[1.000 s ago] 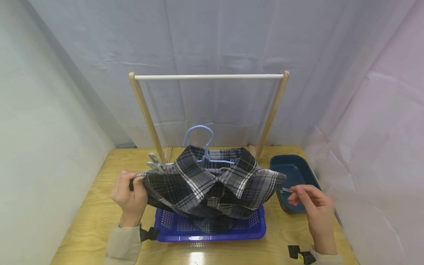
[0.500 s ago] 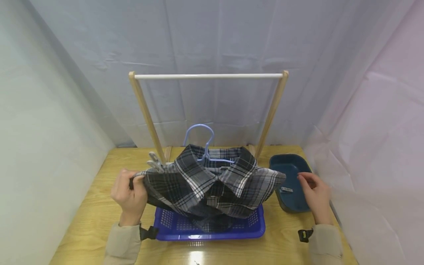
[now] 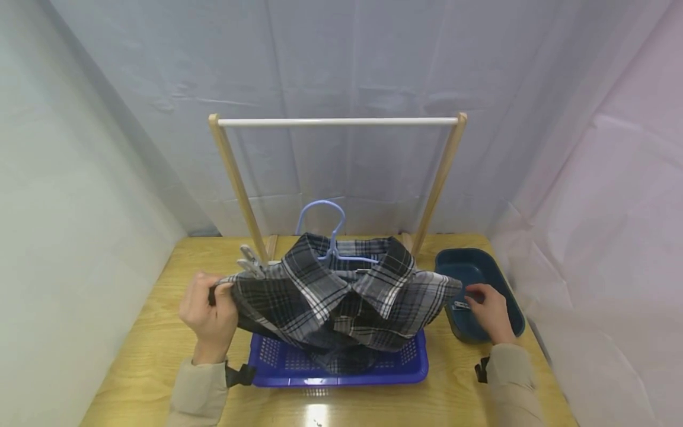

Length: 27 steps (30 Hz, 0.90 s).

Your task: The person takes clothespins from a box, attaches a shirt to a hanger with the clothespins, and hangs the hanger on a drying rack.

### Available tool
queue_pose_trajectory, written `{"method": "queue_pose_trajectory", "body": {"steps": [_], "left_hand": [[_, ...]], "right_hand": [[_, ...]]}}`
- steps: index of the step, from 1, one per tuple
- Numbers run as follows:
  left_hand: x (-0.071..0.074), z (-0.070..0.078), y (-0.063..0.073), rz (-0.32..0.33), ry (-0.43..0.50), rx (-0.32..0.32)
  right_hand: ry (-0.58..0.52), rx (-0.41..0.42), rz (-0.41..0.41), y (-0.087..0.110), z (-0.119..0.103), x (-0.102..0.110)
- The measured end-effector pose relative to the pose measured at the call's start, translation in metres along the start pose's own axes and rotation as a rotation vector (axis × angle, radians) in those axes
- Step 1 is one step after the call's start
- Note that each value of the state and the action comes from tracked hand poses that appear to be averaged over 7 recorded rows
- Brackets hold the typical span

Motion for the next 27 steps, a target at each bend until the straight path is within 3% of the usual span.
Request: {"method": "queue_pose_trajectory", "body": {"steps": [5, 16, 27], "left_hand": [[0.000, 0.001, 0.000, 0.003, 0.000, 0.002], [0.000, 0.000, 0.000, -0.002, -0.006, -0.001], [0.001, -0.001, 0.000, -0.001, 0.001, -0.001]], "right_hand": [[0.078, -0.055, -0.127, -0.006, 0.010, -0.013], [0.148, -0.151, -0.255, -0.012, 0.019, -0.027], [0.165, -0.115, -0.252, -0.014, 0.026, -0.036]]}}
Point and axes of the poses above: each hand's wrist, its own y-axis away from the middle knuckle, its own x-axis out of the back of the hand, z = x × y, the point moved 5 cm from there along -y, towards the middle knuckle, and after that the axes turned 10 degrees about -x, right-handed, at the moved point
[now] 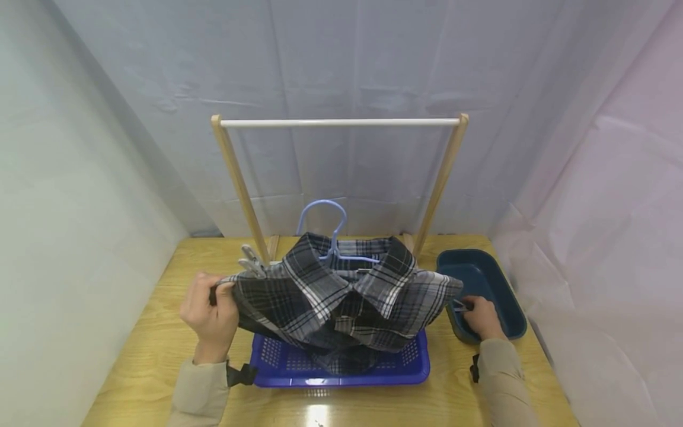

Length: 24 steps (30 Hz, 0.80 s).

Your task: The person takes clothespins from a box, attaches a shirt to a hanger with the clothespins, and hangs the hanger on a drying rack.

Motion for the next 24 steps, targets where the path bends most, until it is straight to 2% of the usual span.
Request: {"method": "queue_pose_trajectory", "body": {"steps": [4, 10, 14, 16, 24], "left_hand": [[0.000, -0.001, 0.001, -0.003, -0.005, -0.002], [0.000, -0.001, 0.002, -0.005, -0.008, -0.002], [0.000, 0.000, 0.001, -0.005, -0.011, -0.002], [0.000, 0.000, 0.001, -0.006, -0.011, -0.001], [0.001, -0.002, 0.002, -0.006, -0.005, 0.004]], "right_hand": [[0.001, 0.014, 0.028, -0.002, 0.002, -0.002], [-0.001, 0.095, 0.102, -0.005, 0.007, -0.009], [0.015, 0.126, 0.114, -0.006, 0.007, -0.012], [0.022, 0.117, 0.110, -0.007, 0.007, -0.011], [0.074, -0.011, 0.047, -0.008, 0.003, -0.011]]}}
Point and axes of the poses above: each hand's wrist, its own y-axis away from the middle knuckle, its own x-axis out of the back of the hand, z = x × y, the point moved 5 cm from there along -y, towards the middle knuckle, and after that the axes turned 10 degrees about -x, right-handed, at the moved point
